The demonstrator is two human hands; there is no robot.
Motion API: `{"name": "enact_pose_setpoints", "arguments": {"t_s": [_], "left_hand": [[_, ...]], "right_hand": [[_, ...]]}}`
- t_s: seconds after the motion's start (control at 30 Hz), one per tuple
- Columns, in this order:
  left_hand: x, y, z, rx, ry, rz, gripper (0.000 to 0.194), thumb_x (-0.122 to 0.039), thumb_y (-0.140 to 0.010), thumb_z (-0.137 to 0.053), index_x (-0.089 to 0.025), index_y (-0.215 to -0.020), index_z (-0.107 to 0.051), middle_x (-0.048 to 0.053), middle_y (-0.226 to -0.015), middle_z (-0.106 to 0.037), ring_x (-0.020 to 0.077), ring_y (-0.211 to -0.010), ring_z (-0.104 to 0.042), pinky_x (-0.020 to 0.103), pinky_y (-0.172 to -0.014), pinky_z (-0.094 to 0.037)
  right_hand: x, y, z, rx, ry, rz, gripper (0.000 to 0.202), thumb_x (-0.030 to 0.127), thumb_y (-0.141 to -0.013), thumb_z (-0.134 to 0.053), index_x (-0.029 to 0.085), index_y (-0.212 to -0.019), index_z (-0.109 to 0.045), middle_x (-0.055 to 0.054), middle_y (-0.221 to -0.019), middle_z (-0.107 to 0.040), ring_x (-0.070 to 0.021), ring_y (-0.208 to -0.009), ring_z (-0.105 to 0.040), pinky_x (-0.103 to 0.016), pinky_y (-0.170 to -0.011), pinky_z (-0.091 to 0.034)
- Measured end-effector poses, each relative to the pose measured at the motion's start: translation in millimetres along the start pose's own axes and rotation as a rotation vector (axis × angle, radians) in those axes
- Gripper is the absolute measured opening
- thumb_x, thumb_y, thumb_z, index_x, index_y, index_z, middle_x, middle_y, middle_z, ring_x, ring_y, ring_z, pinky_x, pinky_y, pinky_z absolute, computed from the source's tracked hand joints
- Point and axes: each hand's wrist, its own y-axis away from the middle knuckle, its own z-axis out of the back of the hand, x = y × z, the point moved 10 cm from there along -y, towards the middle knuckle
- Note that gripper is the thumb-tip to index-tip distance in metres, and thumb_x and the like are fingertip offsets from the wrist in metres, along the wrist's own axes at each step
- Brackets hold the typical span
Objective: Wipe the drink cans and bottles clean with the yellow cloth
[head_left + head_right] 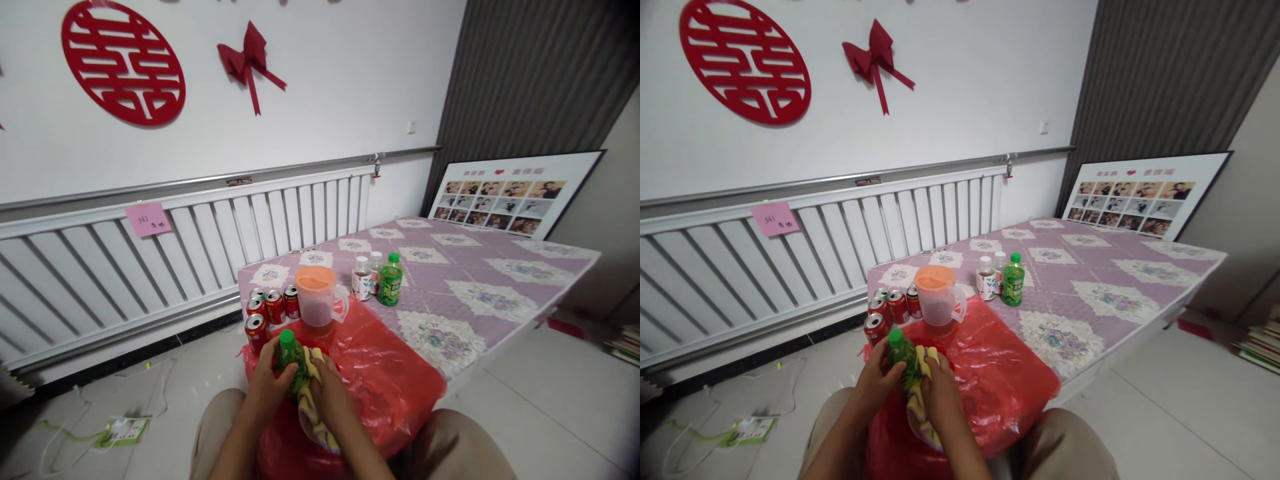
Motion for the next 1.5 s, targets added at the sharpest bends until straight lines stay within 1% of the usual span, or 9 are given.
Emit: {"name": "enact_pose_setpoints", "arguments": {"t_s": [0.4,0.6,0.73,0.93,1.03,1.17,1.27,1.33,1.5], "left_hand": [[11.7,-1.0,0.3,0.008,-0.010,0.024,0.059,-0.028,-0.076,-0.071,-0.020,-0.133,-0.056,0.011,-0.132,-0.065,0.0292,-0.124,-0.062,0.044,-0.110,-0.048],[10.8,1.8,2.1,0.027,-0.029,0.064,0.057,-0.029,-0.077,-0.071,-0.021,-0.131,-0.056,0.011,-0.132,-0.065,0.0304,-0.122,-0.064,0.049,-0.109,-0.049],[8.3,6.4,3.1,0.016,-0.050,0.096,0.056,-0.030,-0.076,-0.070,-0.020,-0.129,-0.056,0.012,-0.129,-0.067,0.0318,-0.121,-0.065,0.050,-0.109,-0.049],[16.5,7.4,3.9,-0.003,-0.042,0.093,0.057,-0.035,-0.076,-0.070,-0.020,-0.129,-0.058,0.013,-0.129,-0.068,0.0324,-0.119,-0.067,0.050,-0.107,-0.051],[21.5,6.8,3.4,0.005,-0.053,0.102,0.056,-0.037,-0.075,-0.071,-0.018,-0.127,-0.059,0.014,-0.128,-0.068,0.0331,-0.118,-0.067,0.049,-0.106,-0.053],[31.2,7.6,6.2,-0.004,-0.040,0.121,0.057,-0.036,-0.076,-0.071,-0.017,-0.128,-0.058,0.016,-0.133,-0.066,0.0341,-0.120,-0.066,0.050,-0.106,-0.054],[41.1,8.4,9.4,0.003,-0.026,0.133,0.058,-0.035,-0.078,-0.071,-0.017,-0.131,-0.057,0.017,-0.137,-0.064,0.0343,-0.124,-0.064,0.051,-0.108,-0.052],[47.4,9.2,9.9,0.024,-0.007,0.139,0.058,-0.037,-0.080,-0.072,-0.018,-0.132,-0.056,0.017,-0.139,-0.063,0.0340,-0.126,-0.063,0.050,-0.109,-0.052],[54.8,14.0,8.0,0.056,0.021,0.134,0.061,-0.041,-0.083,-0.071,-0.019,-0.137,-0.052,0.016,-0.147,-0.058,0.0324,-0.134,-0.058,0.046,-0.115,-0.047]], "right_hand": [[-6.8,1.2,-7.7,0.080,0.052,-0.074,0.052,0.006,-0.083,-0.047,0.017,-0.130,-0.066,-0.014,-0.145,-0.058,-0.0232,-0.136,-0.054,-0.036,-0.114,-0.041],[-4.6,3.3,-7.6,0.094,0.032,-0.050,0.051,0.007,-0.085,-0.045,0.014,-0.131,-0.065,-0.017,-0.147,-0.055,-0.0246,-0.137,-0.053,-0.038,-0.113,-0.043],[-14.1,4.1,-10.7,0.073,-0.006,-0.044,0.050,0.010,-0.084,-0.048,0.017,-0.131,-0.065,-0.015,-0.148,-0.055,-0.0252,-0.139,-0.052,-0.040,-0.113,-0.044],[-20.2,7.2,-11.3,-0.014,-0.193,0.006,0.046,0.016,-0.087,-0.046,0.022,-0.129,-0.065,-0.012,-0.143,-0.059,-0.0224,-0.135,-0.055,-0.040,-0.114,-0.044],[-14.3,4.3,-3.9,-0.049,-0.244,-0.012,0.044,0.019,-0.089,-0.045,0.022,-0.128,-0.065,-0.013,-0.145,-0.057,-0.0228,-0.138,-0.052,-0.042,-0.115,-0.043],[14.0,-11.3,17.5,-0.071,-0.291,0.040,0.041,0.022,-0.090,-0.046,0.024,-0.127,-0.063,-0.011,-0.155,-0.046,-0.0225,-0.145,-0.043,-0.042,-0.119,-0.037],[37.9,-30.4,22.8,0.034,-0.319,0.130,0.041,0.019,-0.087,-0.049,0.025,-0.125,-0.064,-0.009,-0.155,-0.047,-0.0214,-0.144,-0.043,-0.041,-0.120,-0.035],[42.5,-41.8,18.9,0.122,-0.334,0.159,0.040,0.017,-0.086,-0.048,0.024,-0.122,-0.064,-0.009,-0.149,-0.052,-0.0209,-0.139,-0.048,-0.040,-0.118,-0.038],[17.0,-49.5,-8.1,0.312,-0.327,0.130,0.039,0.016,-0.085,-0.047,0.022,-0.116,-0.068,-0.011,-0.133,-0.064,-0.0226,-0.126,-0.058,-0.041,-0.111,-0.044]]}}
